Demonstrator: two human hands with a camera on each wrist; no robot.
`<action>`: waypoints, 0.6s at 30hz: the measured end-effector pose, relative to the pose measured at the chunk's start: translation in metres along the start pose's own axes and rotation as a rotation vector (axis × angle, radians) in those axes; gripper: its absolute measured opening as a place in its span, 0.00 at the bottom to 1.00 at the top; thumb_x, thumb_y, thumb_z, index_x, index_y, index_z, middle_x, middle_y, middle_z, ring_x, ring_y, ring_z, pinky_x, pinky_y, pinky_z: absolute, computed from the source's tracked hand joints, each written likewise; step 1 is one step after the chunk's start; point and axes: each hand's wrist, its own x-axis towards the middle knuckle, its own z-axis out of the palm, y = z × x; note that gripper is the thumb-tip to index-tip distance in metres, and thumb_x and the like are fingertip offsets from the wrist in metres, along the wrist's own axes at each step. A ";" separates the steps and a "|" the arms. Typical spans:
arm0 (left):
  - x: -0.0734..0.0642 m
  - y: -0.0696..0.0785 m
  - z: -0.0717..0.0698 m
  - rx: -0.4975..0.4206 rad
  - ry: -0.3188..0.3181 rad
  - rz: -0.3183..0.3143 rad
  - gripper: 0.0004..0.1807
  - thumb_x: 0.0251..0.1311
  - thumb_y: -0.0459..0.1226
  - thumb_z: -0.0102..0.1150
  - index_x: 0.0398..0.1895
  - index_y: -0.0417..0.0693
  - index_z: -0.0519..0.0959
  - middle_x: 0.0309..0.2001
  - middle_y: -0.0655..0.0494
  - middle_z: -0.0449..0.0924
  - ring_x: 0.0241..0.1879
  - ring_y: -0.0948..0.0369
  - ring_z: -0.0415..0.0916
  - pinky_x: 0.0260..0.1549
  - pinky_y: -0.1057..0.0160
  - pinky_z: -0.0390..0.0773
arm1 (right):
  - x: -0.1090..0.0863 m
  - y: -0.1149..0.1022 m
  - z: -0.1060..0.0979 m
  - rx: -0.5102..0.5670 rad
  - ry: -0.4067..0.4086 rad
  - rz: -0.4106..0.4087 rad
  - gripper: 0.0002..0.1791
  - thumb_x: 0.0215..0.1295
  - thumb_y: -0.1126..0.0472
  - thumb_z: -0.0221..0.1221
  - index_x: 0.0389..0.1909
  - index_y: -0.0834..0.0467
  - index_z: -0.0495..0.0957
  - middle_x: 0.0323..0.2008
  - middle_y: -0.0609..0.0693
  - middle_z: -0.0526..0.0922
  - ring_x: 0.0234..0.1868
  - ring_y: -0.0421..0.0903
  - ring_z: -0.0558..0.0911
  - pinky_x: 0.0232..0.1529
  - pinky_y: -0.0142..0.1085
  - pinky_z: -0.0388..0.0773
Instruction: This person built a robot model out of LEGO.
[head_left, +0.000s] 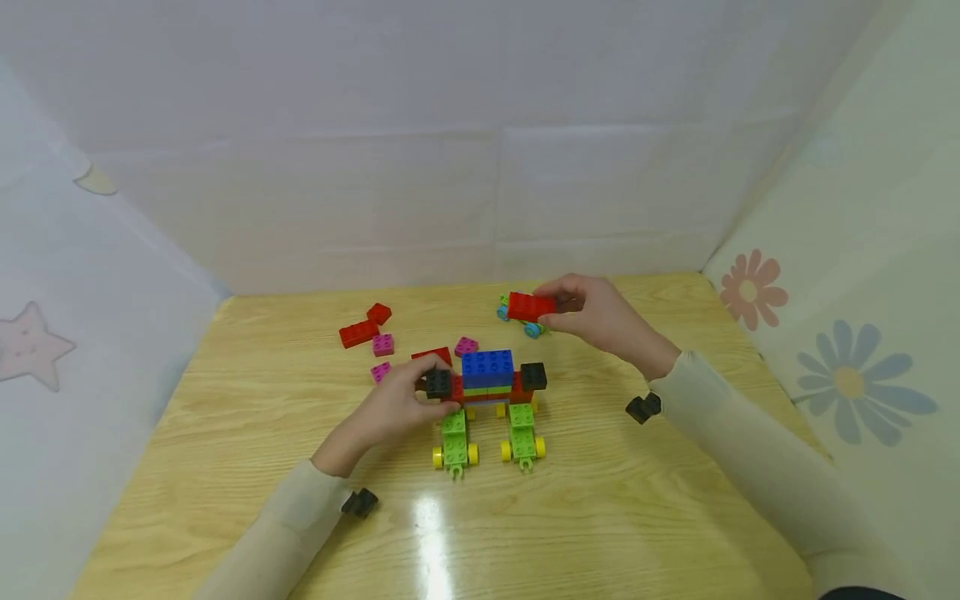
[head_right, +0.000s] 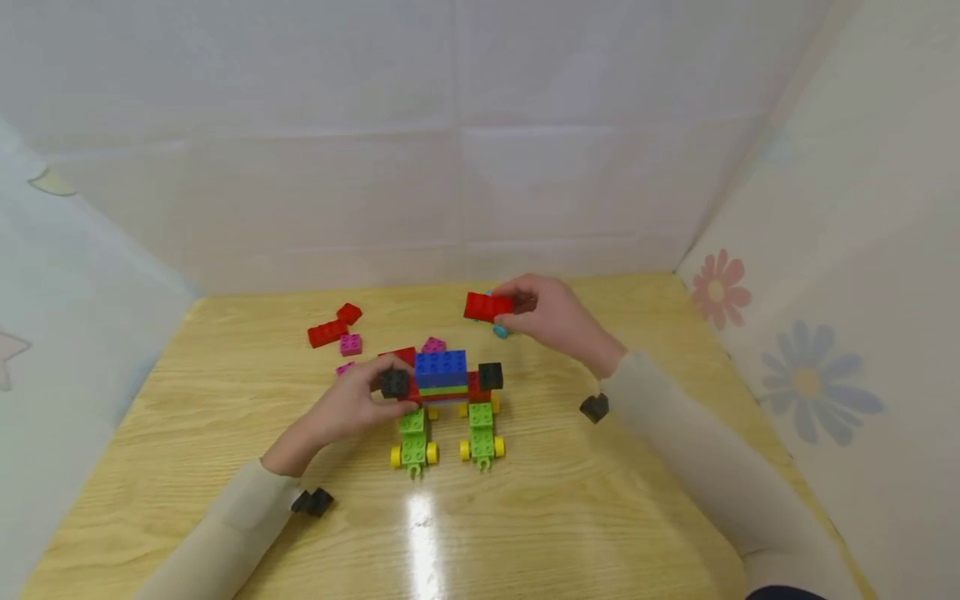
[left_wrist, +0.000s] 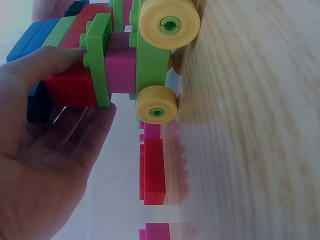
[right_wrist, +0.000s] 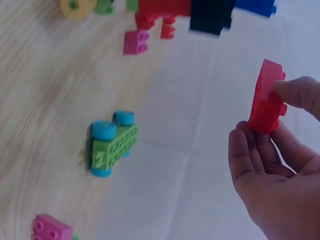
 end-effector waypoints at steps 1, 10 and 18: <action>0.000 -0.001 0.000 -0.006 0.001 -0.003 0.18 0.66 0.39 0.81 0.54 0.54 0.82 0.53 0.53 0.89 0.54 0.52 0.89 0.57 0.47 0.91 | -0.004 -0.003 0.002 0.001 -0.013 -0.020 0.23 0.77 0.55 0.71 0.69 0.52 0.84 0.63 0.53 0.87 0.60 0.55 0.88 0.59 0.48 0.88; 0.000 -0.005 -0.004 -0.009 0.017 -0.012 0.19 0.66 0.37 0.82 0.55 0.52 0.83 0.53 0.52 0.89 0.53 0.52 0.88 0.58 0.46 0.91 | -0.020 -0.016 0.019 0.022 -0.117 -0.121 0.20 0.75 0.60 0.72 0.65 0.54 0.86 0.62 0.52 0.88 0.60 0.52 0.89 0.72 0.62 0.82; 0.001 -0.004 -0.004 -0.009 0.008 -0.003 0.19 0.66 0.38 0.82 0.55 0.52 0.84 0.53 0.52 0.90 0.54 0.53 0.88 0.58 0.46 0.91 | -0.026 -0.019 0.023 0.028 -0.169 -0.127 0.22 0.75 0.60 0.72 0.67 0.54 0.86 0.62 0.52 0.90 0.61 0.51 0.91 0.72 0.59 0.84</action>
